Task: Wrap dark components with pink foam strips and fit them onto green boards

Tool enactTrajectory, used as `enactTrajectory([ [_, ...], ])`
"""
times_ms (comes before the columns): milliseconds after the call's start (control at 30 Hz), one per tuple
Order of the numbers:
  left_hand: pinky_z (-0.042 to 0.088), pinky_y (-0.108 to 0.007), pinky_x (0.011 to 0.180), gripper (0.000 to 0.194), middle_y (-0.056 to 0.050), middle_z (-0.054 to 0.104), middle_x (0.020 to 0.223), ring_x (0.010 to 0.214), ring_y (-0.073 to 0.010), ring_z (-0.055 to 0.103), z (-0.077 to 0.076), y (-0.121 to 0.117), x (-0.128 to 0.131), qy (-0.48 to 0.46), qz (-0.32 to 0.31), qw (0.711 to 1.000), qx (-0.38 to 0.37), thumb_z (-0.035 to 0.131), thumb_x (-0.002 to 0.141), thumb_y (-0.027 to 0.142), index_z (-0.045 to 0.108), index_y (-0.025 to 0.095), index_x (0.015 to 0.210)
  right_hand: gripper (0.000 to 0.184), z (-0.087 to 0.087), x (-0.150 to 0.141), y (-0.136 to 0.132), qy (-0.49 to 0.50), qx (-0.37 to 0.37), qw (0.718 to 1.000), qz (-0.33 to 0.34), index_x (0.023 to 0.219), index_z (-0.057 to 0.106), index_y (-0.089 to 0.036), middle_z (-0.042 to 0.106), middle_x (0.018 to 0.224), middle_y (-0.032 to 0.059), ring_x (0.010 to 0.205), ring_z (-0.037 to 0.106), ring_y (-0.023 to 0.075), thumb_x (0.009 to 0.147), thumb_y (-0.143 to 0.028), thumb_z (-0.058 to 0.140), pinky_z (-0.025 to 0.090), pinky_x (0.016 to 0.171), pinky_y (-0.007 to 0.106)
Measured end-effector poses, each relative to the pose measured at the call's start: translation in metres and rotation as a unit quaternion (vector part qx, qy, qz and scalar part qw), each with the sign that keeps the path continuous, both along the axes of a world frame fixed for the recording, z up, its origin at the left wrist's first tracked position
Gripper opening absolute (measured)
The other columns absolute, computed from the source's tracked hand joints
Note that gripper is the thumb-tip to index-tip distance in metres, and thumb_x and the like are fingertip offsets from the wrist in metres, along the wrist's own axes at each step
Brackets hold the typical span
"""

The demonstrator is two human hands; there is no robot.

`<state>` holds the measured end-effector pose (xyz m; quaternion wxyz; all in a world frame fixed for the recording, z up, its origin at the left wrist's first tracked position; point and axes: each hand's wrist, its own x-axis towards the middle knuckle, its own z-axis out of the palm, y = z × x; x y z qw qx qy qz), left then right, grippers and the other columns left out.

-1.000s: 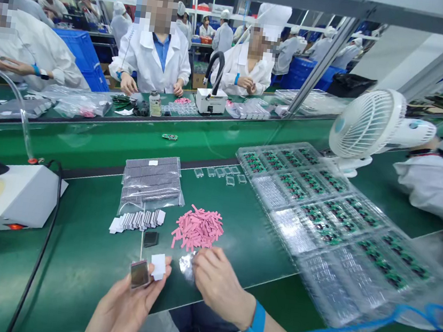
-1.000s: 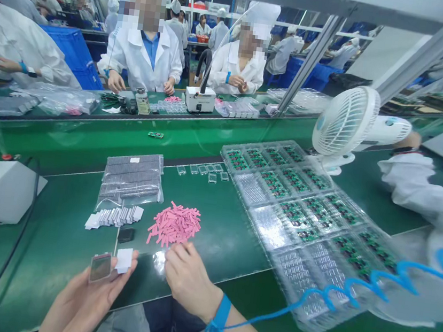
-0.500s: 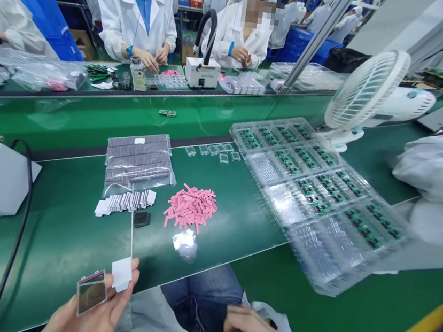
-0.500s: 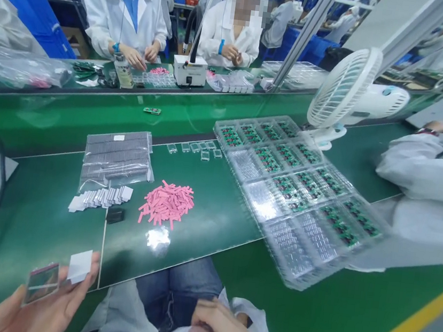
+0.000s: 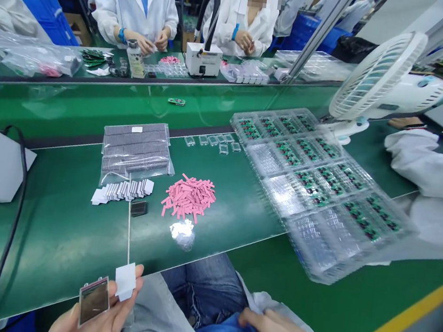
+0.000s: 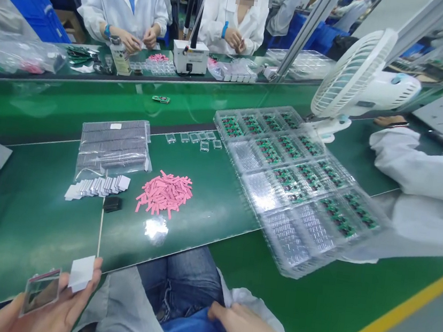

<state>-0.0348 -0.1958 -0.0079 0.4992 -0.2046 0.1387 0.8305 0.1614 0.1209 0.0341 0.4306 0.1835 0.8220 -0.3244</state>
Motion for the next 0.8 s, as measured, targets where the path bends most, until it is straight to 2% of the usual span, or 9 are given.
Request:
enactTrajectory([
  [100, 0.038, -0.039, 0.112, 0.026, -0.014, 0.052, 0.137, 0.132, -0.0319, 0.045, 0.002, 0.004, 0.001, -0.011, 0.010, 1.000, -0.019, 0.068, 0.080, 0.028, 0.077, 0.017, 0.101, 0.016, -0.016, -0.016, 0.004, 0.080, 0.003, 0.997, 0.020, 0.091, 0.067, -0.019, 0.060, 0.083, 0.0036, 0.080, 0.052, 0.0114, 0.090, -0.024, 0.052, 0.034, 0.071, 0.019],
  [200, 0.038, -0.039, 0.112, 0.025, -0.015, 0.051, 0.138, 0.132, -0.0315, 0.045, 0.010, 0.010, 0.000, -0.018, 0.012, 0.999, -0.025, 0.070, 0.079, 0.028, 0.077, 0.015, 0.100, 0.028, -0.026, -0.044, -0.003, 0.135, 0.031, 0.990, -0.012, 0.089, 0.063, -0.014, 0.059, 0.078, 0.0034, 0.079, 0.051, 0.0093, 0.097, -0.024, 0.039, 0.033, 0.070, 0.018],
  [300, 0.039, -0.036, 0.111, 0.026, -0.016, 0.052, 0.136, 0.130, -0.0308, 0.047, 0.026, 0.018, -0.001, 0.001, 0.018, 1.000, -0.008, 0.068, 0.081, 0.028, 0.077, 0.014, 0.101, 0.019, -0.029, -0.068, -0.023, 0.143, -0.046, 0.988, 0.029, 0.101, 0.068, -0.022, 0.062, 0.077, -0.0018, 0.077, 0.052, 0.0060, 0.093, -0.034, 0.054, 0.032, 0.069, 0.014],
  [400, 0.043, -0.033, 0.108, 0.024, -0.016, 0.057, 0.130, 0.125, -0.0304, 0.051, 0.041, 0.024, -0.002, 0.029, 0.040, 0.999, -0.004, 0.066, 0.081, 0.025, 0.078, 0.015, 0.099, 0.018, -0.034, -0.082, -0.049, 0.154, -0.128, 0.971, 0.130, 0.094, 0.071, -0.024, 0.059, 0.068, -0.0046, 0.062, 0.047, 0.0031, 0.080, -0.036, 0.070, 0.025, 0.060, 0.014],
  [500, 0.045, -0.033, 0.106, 0.022, -0.015, 0.060, 0.127, 0.123, -0.0317, 0.053, 0.047, 0.022, -0.001, 0.039, 0.054, 0.998, -0.015, 0.069, 0.079, 0.025, 0.079, 0.016, 0.096, 0.016, -0.041, -0.091, -0.067, 0.187, -0.048, 0.971, 0.141, 0.084, 0.068, -0.018, 0.058, 0.068, -0.0012, 0.064, 0.048, 0.0051, 0.087, -0.029, 0.058, 0.024, 0.061, 0.016],
  [567, 0.043, -0.035, 0.108, 0.022, -0.017, 0.060, 0.128, 0.125, -0.0330, 0.052, 0.047, 0.018, 0.000, 0.032, 0.042, 0.998, -0.025, 0.069, 0.078, 0.024, 0.079, 0.015, 0.096, 0.027, -0.046, -0.094, -0.071, 0.193, 0.014, 0.976, 0.102, 0.094, 0.066, -0.017, 0.062, 0.080, 0.0028, 0.074, 0.054, 0.0084, 0.096, -0.029, 0.043, 0.027, 0.065, 0.017],
  [633, 0.042, -0.037, 0.109, 0.021, -0.018, 0.061, 0.128, 0.127, -0.0337, 0.051, 0.046, 0.014, 0.002, 0.023, 0.036, 0.998, -0.037, 0.070, 0.078, 0.022, 0.079, 0.015, 0.095, 0.036, -0.051, -0.098, -0.070, 0.190, 0.030, 0.977, 0.093, 0.104, 0.065, -0.018, 0.064, 0.091, 0.0055, 0.084, 0.057, 0.0112, 0.101, -0.029, 0.031, 0.030, 0.069, 0.018],
  [700, 0.044, -0.037, 0.107, 0.021, -0.018, 0.063, 0.125, 0.124, -0.0339, 0.053, 0.046, 0.014, 0.003, 0.020, 0.045, 0.997, -0.051, 0.070, 0.076, 0.020, 0.079, 0.015, 0.094, 0.033, -0.054, -0.103, -0.070, 0.186, 0.001, 0.975, 0.124, 0.108, 0.065, -0.021, 0.065, 0.091, 0.0036, 0.081, 0.057, 0.0111, 0.100, -0.036, 0.037, 0.030, 0.067, 0.018],
  [800, 0.047, -0.035, 0.104, 0.021, -0.019, 0.065, 0.121, 0.120, -0.0343, 0.056, 0.049, 0.016, 0.002, 0.022, 0.060, 0.996, -0.067, 0.073, 0.073, 0.021, 0.080, 0.014, 0.091, 0.020, -0.058, -0.115, -0.078, 0.174, -0.103, 0.953, 0.226, 0.095, 0.070, -0.025, 0.064, 0.076, -0.0023, 0.068, 0.055, 0.0082, 0.078, -0.036, 0.067, 0.027, 0.058, 0.016],
])
